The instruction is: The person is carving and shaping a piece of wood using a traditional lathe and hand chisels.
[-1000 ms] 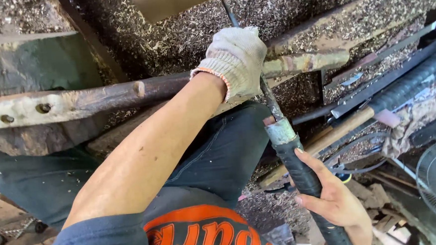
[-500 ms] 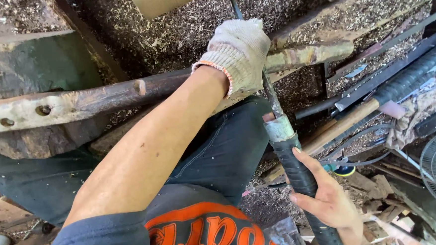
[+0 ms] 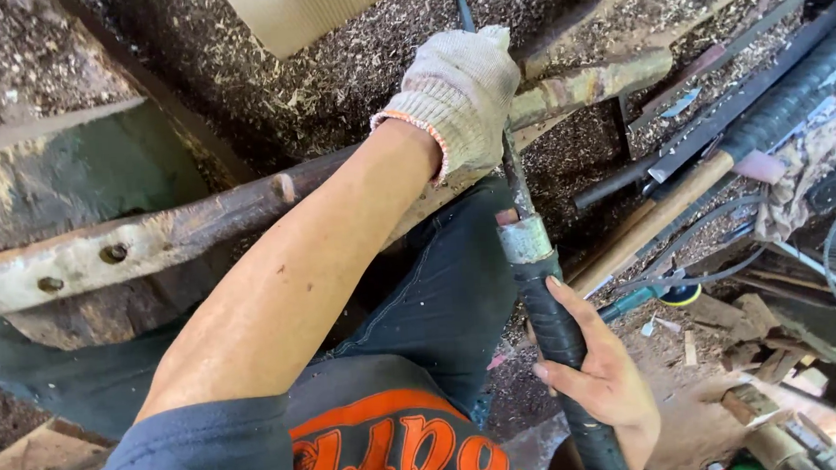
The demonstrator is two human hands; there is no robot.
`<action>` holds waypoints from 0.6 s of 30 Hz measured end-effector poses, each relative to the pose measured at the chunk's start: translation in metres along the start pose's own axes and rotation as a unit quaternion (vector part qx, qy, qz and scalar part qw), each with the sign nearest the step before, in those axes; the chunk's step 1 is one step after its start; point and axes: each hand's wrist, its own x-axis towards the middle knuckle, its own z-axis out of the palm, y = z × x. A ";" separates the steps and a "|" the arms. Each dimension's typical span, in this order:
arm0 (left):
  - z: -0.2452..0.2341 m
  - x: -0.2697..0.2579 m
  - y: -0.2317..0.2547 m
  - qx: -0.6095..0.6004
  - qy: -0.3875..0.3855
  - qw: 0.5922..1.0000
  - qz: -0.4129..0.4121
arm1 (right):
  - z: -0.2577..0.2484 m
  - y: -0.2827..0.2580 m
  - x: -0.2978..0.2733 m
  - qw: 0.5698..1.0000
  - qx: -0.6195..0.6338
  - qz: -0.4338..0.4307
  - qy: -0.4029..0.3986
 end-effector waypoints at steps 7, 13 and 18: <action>-0.026 -0.004 0.005 0.030 -0.030 0.998 0.039 | 0.032 0.020 0.004 0.996 0.076 -0.056 0.009; -0.077 -0.031 -0.001 0.090 0.025 0.994 0.054 | 0.011 0.021 -0.021 0.993 0.108 -0.041 0.023; -0.063 -0.015 -0.099 0.115 0.121 0.982 -0.086 | -0.030 0.024 -0.046 0.995 0.086 0.001 0.044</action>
